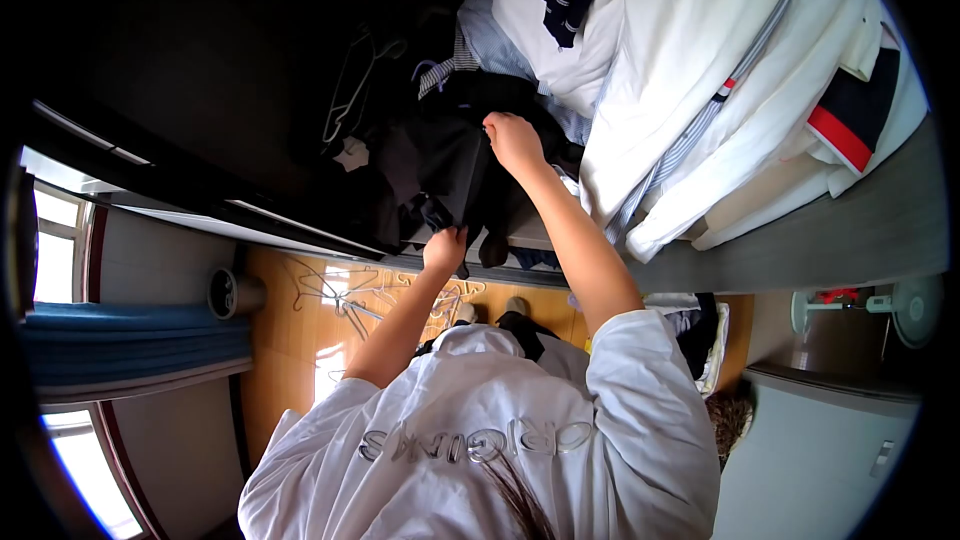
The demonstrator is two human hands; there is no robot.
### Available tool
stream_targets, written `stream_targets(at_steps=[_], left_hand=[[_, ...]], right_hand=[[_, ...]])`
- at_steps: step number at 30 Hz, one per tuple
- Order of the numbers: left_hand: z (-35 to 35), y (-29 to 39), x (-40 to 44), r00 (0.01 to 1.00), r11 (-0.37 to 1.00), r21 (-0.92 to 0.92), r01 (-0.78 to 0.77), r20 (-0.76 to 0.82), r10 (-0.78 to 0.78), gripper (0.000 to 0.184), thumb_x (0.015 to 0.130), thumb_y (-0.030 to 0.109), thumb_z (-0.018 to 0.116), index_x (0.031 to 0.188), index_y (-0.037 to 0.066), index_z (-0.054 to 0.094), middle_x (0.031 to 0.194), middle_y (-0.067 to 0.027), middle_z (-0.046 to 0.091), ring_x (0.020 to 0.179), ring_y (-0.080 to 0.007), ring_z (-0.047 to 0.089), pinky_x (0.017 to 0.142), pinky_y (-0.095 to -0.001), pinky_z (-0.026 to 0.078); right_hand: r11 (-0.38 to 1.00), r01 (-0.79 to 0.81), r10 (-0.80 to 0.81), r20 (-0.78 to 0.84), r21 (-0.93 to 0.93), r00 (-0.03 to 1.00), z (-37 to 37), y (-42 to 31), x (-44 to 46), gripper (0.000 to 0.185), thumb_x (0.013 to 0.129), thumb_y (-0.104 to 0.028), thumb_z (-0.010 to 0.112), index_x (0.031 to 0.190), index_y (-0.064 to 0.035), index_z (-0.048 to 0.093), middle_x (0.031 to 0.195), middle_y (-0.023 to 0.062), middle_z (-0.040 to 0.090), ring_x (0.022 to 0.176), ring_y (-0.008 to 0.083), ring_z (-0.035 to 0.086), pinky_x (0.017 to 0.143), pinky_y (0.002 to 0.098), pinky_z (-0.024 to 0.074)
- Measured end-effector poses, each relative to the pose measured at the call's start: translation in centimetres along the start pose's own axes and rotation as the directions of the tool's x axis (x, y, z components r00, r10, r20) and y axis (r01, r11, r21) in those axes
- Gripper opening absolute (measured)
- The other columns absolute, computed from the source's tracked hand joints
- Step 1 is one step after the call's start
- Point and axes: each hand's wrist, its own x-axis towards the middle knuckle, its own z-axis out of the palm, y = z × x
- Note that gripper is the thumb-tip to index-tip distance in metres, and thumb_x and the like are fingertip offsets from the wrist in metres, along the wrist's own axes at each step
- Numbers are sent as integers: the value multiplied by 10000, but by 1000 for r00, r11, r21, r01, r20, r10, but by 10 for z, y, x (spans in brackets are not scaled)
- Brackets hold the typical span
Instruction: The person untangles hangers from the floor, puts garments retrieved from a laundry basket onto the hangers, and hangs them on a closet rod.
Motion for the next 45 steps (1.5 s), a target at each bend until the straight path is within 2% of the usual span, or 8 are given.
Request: stream_targets(at_steps=[7, 9, 15, 17, 26, 31, 39, 45], left_hand=[[14, -57, 68, 977, 853, -517, 71, -138, -165, 697, 674, 436, 634, 1132, -34, 400, 1011, -253, 495, 970, -360, 484, 808, -392, 397], [0, -61, 115, 932, 804, -563, -194, -360, -27, 800, 686, 429, 634, 1208, -71, 290, 1153, -257, 424, 1077, -340, 428, 885, -349, 351], [-52, -28, 162, 893, 105, -934, 340, 286, -348, 333, 782, 299, 561, 1056, 136, 467, 952, -7, 524, 888, -167, 441, 753, -314, 370], [-41, -33, 166, 942, 194, -968, 157, 88, -323, 158, 834, 197, 486, 768, 72, 555, 664, 5, 561, 561, -100, 483, 572, -204, 369], [-88, 19, 114, 885, 830, -438, -346, -446, 133, 252, 801, 237, 544, 771, -7, 599, 644, -138, 569, 561, -244, 541, 524, -304, 404], [-167, 73, 72, 802, 838, -161, -521, -430, 416, 176, 749, 170, 598, 717, -3, 601, 612, -128, 547, 516, -258, 498, 476, -301, 379], [-237, 80, 38, 720, 813, -45, -581, -494, 487, 204, 718, 157, 615, 602, -5, 574, 631, -89, 578, 482, -213, 505, 436, -283, 382], [-259, 65, 23, 739, 838, 11, -546, -464, 488, 104, 727, 104, 616, 727, 1, 629, 531, -95, 503, 422, -158, 433, 417, -252, 335]], right_hand=[[1000, -21, 21, -11, -11, 1000, -1, 10, -10, 87, 751, -74, 522, 800, -14, 562, 706, 113, 581, 562, 209, 584, 532, 308, 459], [999, -2, 3, 18, -34, 1000, 1, 12, -13, 87, 746, -74, 526, 799, -16, 563, 705, 116, 581, 565, 213, 584, 531, 311, 460], [997, -71, 71, 9, 6, 997, 2, 15, -32, 88, 736, -56, 527, 805, -12, 558, 707, 124, 581, 575, 228, 586, 535, 314, 453], [984, -159, 154, 54, 85, 987, -1, 17, -43, 76, 723, -83, 548, 785, -41, 563, 749, 131, 578, 682, 307, 559, 599, 374, 453], [960, -163, 84, 323, 226, 943, -20, -6, -103, 97, 751, -30, 521, 833, 8, 553, 731, 109, 577, 610, 184, 584, 554, 260, 453], [921, -116, 7, 282, 372, 959, -29, -37, -86, 91, 736, -43, 542, 815, 2, 550, 725, 126, 567, 611, 251, 571, 550, 297, 447], [952, 239, -264, -119, -190, 957, -33, -66, -43, 266, 671, -122, 608, 928, -68, 565, 897, 56, 537, 872, 247, 492, 775, 343, 404], [951, 283, -280, -38, 128, 959, -33, -73, -26, 75, 705, -65, 565, 769, -28, 555, 788, 65, 543, 718, 260, 538, 632, 325, 448]])
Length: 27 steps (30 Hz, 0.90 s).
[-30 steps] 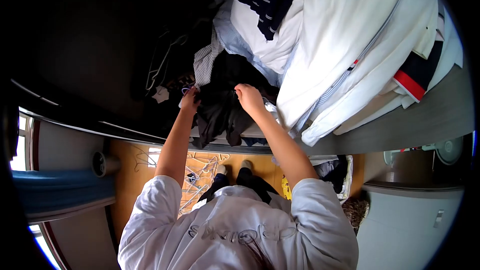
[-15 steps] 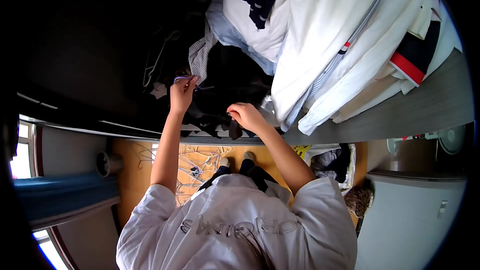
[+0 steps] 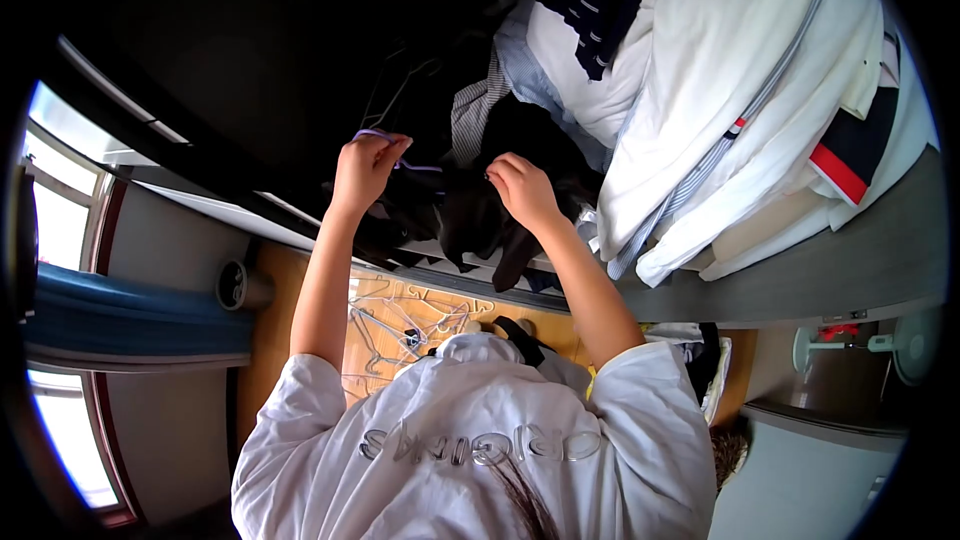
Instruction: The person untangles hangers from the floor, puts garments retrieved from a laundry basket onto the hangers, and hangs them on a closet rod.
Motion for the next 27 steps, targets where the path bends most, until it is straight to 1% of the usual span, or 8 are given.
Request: stream_targets(at_steps=[4, 8, 11, 15, 19, 22, 24, 27], left_hand=[[-11, -5, -4, 997, 997, -23, 80, 6, -80, 146, 722, 130, 625, 681, -9, 613, 542, -102, 513, 428, -159, 453, 415, -249, 336], [-15, -9, -9, 990, 980, -141, 139, -9, -141, 209, 712, 167, 640, 627, -19, 596, 527, -96, 524, 410, -163, 468, 404, -249, 345], [-14, -5, -10, 986, 970, -189, 155, -37, -164, 201, 723, 168, 638, 649, -16, 606, 500, -81, 503, 399, -125, 446, 400, -232, 332], [-14, -5, -8, 942, 922, -195, 334, 57, -329, 184, 749, 162, 624, 736, -22, 612, 545, -55, 525, 476, -76, 478, 457, -200, 372], [-16, -15, -16, 975, 765, -614, 197, 43, -216, 217, 774, 142, 601, 895, -38, 583, 733, -43, 593, 661, -79, 545, 611, -198, 436], [-26, -38, -51, 981, 948, -271, 164, -56, -186, 228, 735, 102, 611, 925, -22, 578, 736, -104, 590, 683, -168, 577, 649, -254, 452], [-20, -69, -84, 980, 980, 162, 113, -178, -84, 363, 672, 96, 633, 1009, -2, 540, 853, -142, 563, 811, -275, 547, 743, -333, 437], [4, -66, -108, 962, 948, 269, 169, -255, -99, 721, 614, 135, 665, 1243, 64, 320, 1079, -175, 457, 988, -356, 431, 847, -404, 368]], right_hand=[[988, -96, 122, -232, 122, 965, -2, -1, 10, 43, 756, -16, 503, 795, 2, 496, 795, 110, 516, 683, 284, 537, 578, 301, 437], [951, -217, 205, 77, 221, 976, -20, -3, 12, 123, 753, -86, 548, 829, -9, 490, 796, 121, 531, 698, 280, 557, 589, 296, 444], [994, -107, 114, 327, -39, 938, -26, -22, -2, 263, 761, -277, 551, 875, -46, 498, 738, 141, 577, 703, 310, 563, 601, 371, 445], [971, -50, 132, 350, -233, 927, -18, -25, -16, 193, 771, -230, 526, 718, -48, 489, 612, 132, 548, 582, 317, 542, 508, 398, 418], [984, -102, 144, 311, -148, 939, -27, -26, -14, 206, 777, -216, 517, 684, -37, 477, 581, 151, 524, 565, 334, 522, 495, 409, 398], [978, -178, 206, 335, -111, 919, -39, -21, -14, 234, 788, -219, 510, 674, -21, 455, 571, 175, 500, 563, 359, 500, 484, 421, 365], [970, -224, 242, 337, -92, 910, -49, -20, -15, 250, 795, -219, 504, 667, -13, 441, 565, 187, 485, 560, 369, 489, 480, 424, 349], [963, -265, 264, 322, -43, 909, -59, -22, -15, 267, 805, -207, 497, 654, 0, 422, 554, 203, 458, 549, 379, 471, 473, 418, 332]])
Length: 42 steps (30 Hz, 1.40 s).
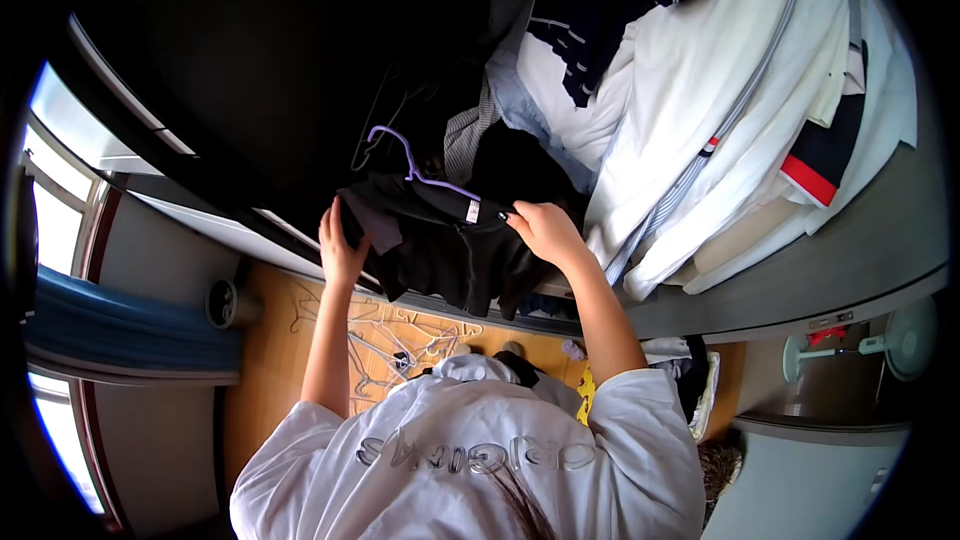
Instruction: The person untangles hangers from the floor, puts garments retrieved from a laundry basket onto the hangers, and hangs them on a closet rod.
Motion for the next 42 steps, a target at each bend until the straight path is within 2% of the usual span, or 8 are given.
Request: stream_targets(at_steps=[5, 12, 16, 19, 26, 31, 40, 42], left_hand=[[29, 26, 15, 994, 998, 11, 63, 94, -64, 646, 650, 62, 603, 1245, 129, 361, 591, -66, 516, 512, -237, 513, 468, -323, 420], [20, 34, 60, 941, 969, -104, -223, -282, 186, 241, 698, 24, 452, 922, 28, 539, 746, -167, 533, 728, -345, 519, 694, -392, 417], [40, 27, 57, 913, 857, -316, 407, 183, -365, 353, 852, 272, 314, 951, -3, 512, 908, -256, 535, 871, -409, 485, 730, -416, 401], [43, 19, 52, 846, 913, -55, 403, 403, -349, 376, 844, 300, 338, 952, -8, 526, 878, -255, 539, 868, -402, 491, 736, -425, 398], [42, 41, 47, 811, 775, -473, 419, 579, -84, 244, 772, 82, 429, 969, -23, 530, 849, -152, 577, 816, -204, 541, 744, -268, 401], [20, 58, 57, 736, 709, -489, 507, 674, -61, 305, 773, 49, 406, 1057, -26, 490, 945, -139, 568, 889, -181, 525, 802, -248, 377], [-7, 64, 68, 752, 893, -374, 249, 656, 65, 344, 750, 53, 440, 1091, 46, 485, 803, -136, 582, 709, -163, 547, 666, -250, 422], [4, 29, 61, 886, 826, -561, 61, 411, 214, 267, 788, 86, 491, 1050, 35, 508, 684, -133, 555, 590, -154, 505, 574, -261, 406]], right_hand=[[999, -9, 7, 54, 43, 998, -8, -13, 1, 268, 804, -198, 499, 660, 15, 426, 555, 211, 446, 543, 384, 451, 471, 409, 324], [1000, 18, -17, 66, -13, 998, -30, -2, -3, 286, 799, -207, 505, 644, 21, 425, 555, 213, 436, 536, 381, 438, 468, 401, 318], [1000, 19, -20, 54, 10, 998, -36, -1, -3, 294, 792, -208, 518, 634, 17, 416, 551, 209, 427, 525, 374, 427, 463, 404, 310], [1000, -23, 24, 38, -3, 999, -40, 4, -6, 285, 797, -203, 514, 643, 15, 415, 552, 206, 414, 508, 357, 396, 458, 387, 311], [946, 89, -135, -127, -312, 983, -35, 10, -4, 203, 798, -218, 505, 718, -36, 462, 570, 143, 514, 551, 326, 516, 481, 398, 393], [913, 144, -216, -152, -381, 965, -43, -9, 4, 187, 786, -209, 523, 716, -48, 460, 565, 120, 523, 544, 297, 532, 471, 379, 407], [985, 109, -128, -137, -137, 982, -51, -4, 8, 209, 785, -169, 528, 697, -7, 430, 582, 182, 484, 570, 359, 490, 472, 393, 360], [998, 58, -59, -88, -22, 994, -56, -5, 7, 225, 788, -157, 524, 691, 16, 417, 584, 212, 450, 582, 382, 468, 477, 393, 341]])
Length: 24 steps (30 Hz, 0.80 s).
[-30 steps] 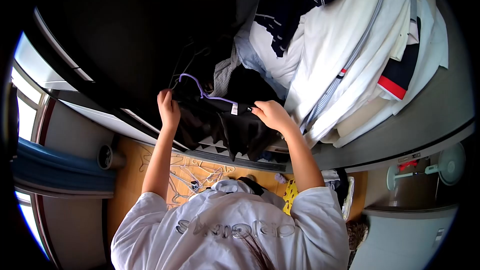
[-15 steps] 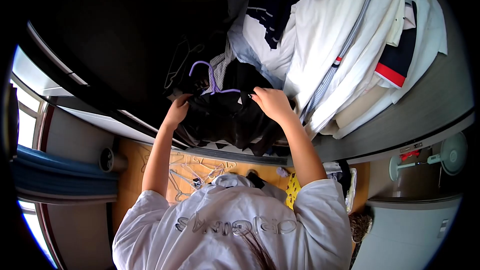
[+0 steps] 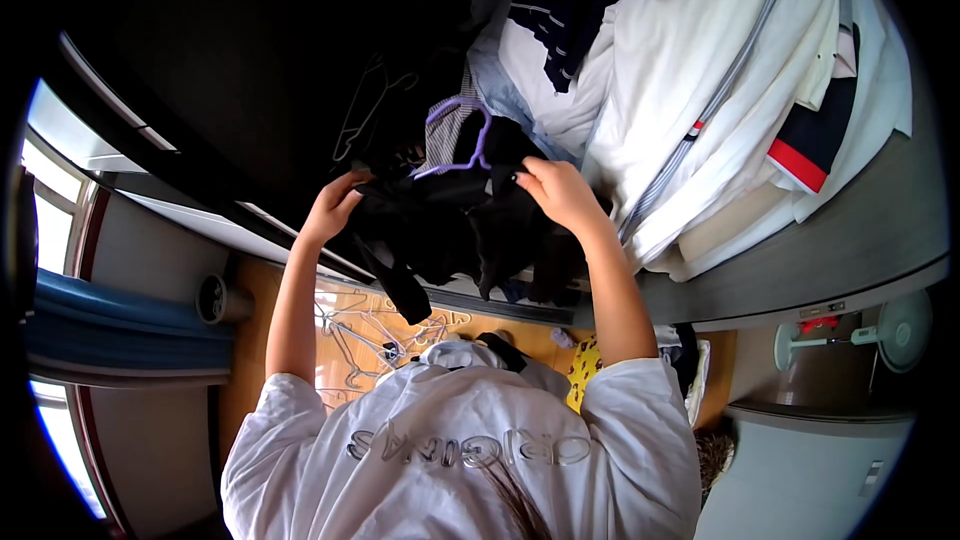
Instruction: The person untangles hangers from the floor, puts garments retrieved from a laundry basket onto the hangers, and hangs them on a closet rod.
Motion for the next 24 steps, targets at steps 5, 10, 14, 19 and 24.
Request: stream_targets(at_steps=[5, 10, 14, 19, 24], left_hand=[[-9, 5, -8, 991, 985, 117, 130, -58, -124, 240, 812, 106, 514, 1039, 33, 491, 611, -121, 520, 493, -181, 452, 512, -281, 396], [25, 31, -10, 977, 950, 306, -68, -170, 125, 283, 759, 213, 583, 990, 66, 511, 613, -134, 540, 521, -263, 535, 472, -302, 407], [21, 28, -7, 988, 953, 294, 75, -152, -30, 211, 700, 222, 655, 774, 32, 600, 595, -136, 548, 481, -255, 524, 438, -285, 400], [-16, 15, 2, 989, 994, -62, 95, -105, -101, 179, 715, 125, 656, 766, -35, 592, 608, -77, 570, 541, -75, 471, 515, -213, 395], [-37, -4, 12, 983, 971, -211, 111, -120, -138, 202, 702, 143, 682, 693, -27, 574, 562, 25, 485, 546, -26, 407, 490, -175, 345]], right_hand=[[999, 42, -43, 58, 23, 997, 13, -6, 5, 214, 788, -178, 526, 728, 16, 457, 608, 214, 475, 590, 375, 480, 492, 396, 348], [998, -5, 0, 79, 66, 997, 20, -6, 10, 215, 774, -193, 549, 761, 11, 482, 628, 210, 495, 603, 367, 495, 503, 389, 361], [999, 44, -44, 20, 27, 999, 9, -13, 13, 225, 745, -209, 584, 822, -18, 494, 693, 165, 551, 634, 326, 530, 548, 363, 404], [967, 43, -55, -40, -251, 998, -30, -31, -5, 194, 723, -153, 595, 854, -35, 514, 709, 109, 556, 669, 260, 552, 580, 309, 422], [997, -53, 43, 182, 49, 982, -43, -46, -16, 167, 759, -132, 539, 723, 18, 475, 627, 152, 476, 551, 291, 449, 511, 330, 348]])
